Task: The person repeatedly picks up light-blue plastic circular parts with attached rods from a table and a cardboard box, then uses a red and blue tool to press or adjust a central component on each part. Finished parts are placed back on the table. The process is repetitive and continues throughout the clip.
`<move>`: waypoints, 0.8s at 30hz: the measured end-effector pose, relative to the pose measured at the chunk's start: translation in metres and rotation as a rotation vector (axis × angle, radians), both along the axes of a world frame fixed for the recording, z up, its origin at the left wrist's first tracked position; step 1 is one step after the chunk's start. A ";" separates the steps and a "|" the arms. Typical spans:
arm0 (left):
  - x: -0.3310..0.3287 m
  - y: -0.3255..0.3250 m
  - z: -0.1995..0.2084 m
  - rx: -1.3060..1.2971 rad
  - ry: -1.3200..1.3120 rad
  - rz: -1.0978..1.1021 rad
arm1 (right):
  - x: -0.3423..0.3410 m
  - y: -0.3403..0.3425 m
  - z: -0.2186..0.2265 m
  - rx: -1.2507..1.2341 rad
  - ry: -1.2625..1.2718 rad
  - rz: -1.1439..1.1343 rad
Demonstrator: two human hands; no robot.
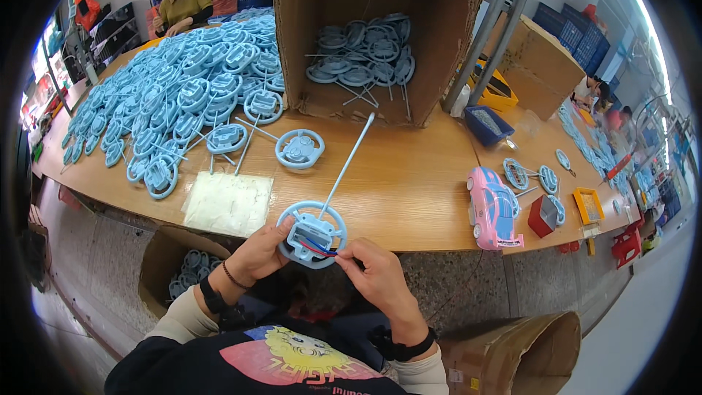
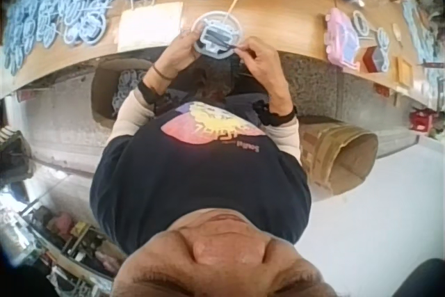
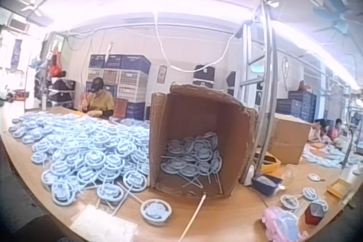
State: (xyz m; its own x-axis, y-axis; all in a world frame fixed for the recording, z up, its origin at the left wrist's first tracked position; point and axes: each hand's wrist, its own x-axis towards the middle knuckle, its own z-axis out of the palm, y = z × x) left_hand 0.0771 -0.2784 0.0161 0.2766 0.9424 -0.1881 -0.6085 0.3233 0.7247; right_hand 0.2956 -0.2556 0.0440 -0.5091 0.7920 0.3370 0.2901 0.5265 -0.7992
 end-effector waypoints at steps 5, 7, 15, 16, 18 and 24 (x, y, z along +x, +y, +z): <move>-0.002 0.000 0.004 0.034 0.003 -0.003 | -0.004 -0.004 0.006 0.008 0.033 -0.002; 0.000 -0.002 0.004 0.037 -0.014 0.029 | -0.005 -0.002 0.004 -0.007 0.011 -0.014; 0.005 0.000 -0.004 0.033 -0.052 0.216 | -0.013 -0.002 -0.004 0.066 -0.040 -0.075; 0.003 0.002 -0.007 0.023 -0.066 0.238 | -0.016 -0.002 -0.006 0.080 -0.019 -0.083; 0.003 0.004 -0.008 0.026 -0.068 0.270 | -0.019 -0.004 -0.008 0.087 0.009 -0.096; -0.002 0.002 -0.009 0.095 -0.002 0.353 | -0.024 -0.004 -0.009 0.056 0.013 -0.063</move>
